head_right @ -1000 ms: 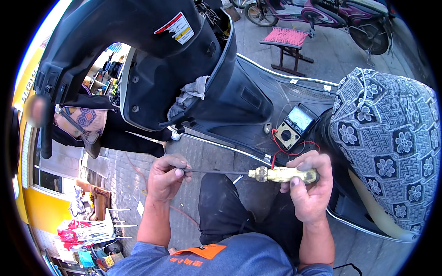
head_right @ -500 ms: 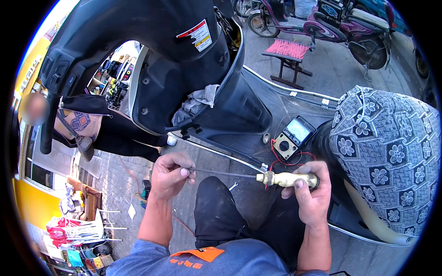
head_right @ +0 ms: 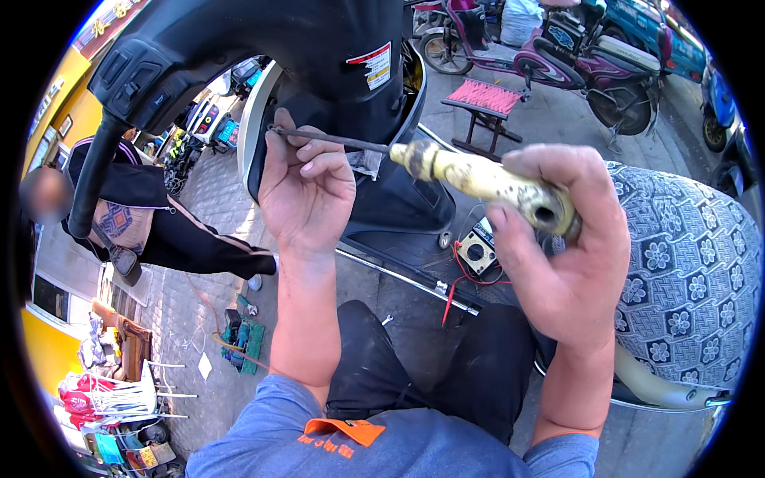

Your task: The person uses a screwdriver to remove a screw from the front panel of an electric scooter. They then use a multimeter to test the electrical wiring inside the panel while turning the ignition key.

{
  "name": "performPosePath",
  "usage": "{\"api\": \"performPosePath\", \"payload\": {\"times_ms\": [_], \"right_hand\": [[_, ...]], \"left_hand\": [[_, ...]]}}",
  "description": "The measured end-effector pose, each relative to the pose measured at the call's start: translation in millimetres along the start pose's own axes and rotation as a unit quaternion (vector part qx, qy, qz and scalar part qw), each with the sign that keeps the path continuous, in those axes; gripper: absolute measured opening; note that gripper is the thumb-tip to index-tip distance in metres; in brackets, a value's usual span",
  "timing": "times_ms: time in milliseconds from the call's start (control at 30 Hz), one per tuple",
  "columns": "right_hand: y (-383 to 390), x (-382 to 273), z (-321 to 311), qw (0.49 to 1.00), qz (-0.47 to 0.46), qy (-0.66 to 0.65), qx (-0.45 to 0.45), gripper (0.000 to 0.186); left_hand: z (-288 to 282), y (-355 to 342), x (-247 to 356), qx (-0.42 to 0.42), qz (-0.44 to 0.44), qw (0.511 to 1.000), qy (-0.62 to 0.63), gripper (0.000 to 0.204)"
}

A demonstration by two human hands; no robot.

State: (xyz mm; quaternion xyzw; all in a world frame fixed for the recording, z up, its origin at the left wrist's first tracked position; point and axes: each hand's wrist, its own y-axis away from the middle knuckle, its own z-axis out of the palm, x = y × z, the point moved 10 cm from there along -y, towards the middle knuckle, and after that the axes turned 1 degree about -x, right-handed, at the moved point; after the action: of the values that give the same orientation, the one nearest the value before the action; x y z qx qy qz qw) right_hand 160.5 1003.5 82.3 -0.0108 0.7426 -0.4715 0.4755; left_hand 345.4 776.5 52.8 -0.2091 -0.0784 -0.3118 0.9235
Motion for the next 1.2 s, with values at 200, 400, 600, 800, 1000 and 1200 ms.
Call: {"api": "performPosePath", "payload": {"times_ms": [200,400,600,800,1000,1200], "right_hand": [[-38.6,-35.2,24.1,0.992,-0.069,0.051,-0.088,0.031],[-54.6,-53.5,34.4,0.983,-0.115,0.073,-0.122,0.030],[-56.9,-80.6,40.4,0.968,-0.176,0.113,-0.139,0.028],[-41.3,-96.0,28.0,0.961,-0.197,0.133,-0.142,0.028],[-45.8,-72.4,30.8,0.971,-0.157,0.107,-0.144,0.029],[-50.0,-64.2,36.5,0.970,-0.154,0.115,-0.147,0.030]], "left_hand": [[-10.6,-10.7,3.5,0.035,0.062,0.997,0.042,0.030],[-14.0,-15.3,6.8,0.024,0.077,0.996,0.043,0.033],[-8.7,-2.3,1.6,0.039,0.067,0.996,0.037,0.032],[-0.9,40.6,1.5,0.073,0.045,0.994,-0.062,0.032],[-6.4,37.6,0.7,0.061,0.037,0.996,-0.056,0.037],[-5.0,29.3,0.0,0.026,0.032,0.998,-0.054,0.042]]}}
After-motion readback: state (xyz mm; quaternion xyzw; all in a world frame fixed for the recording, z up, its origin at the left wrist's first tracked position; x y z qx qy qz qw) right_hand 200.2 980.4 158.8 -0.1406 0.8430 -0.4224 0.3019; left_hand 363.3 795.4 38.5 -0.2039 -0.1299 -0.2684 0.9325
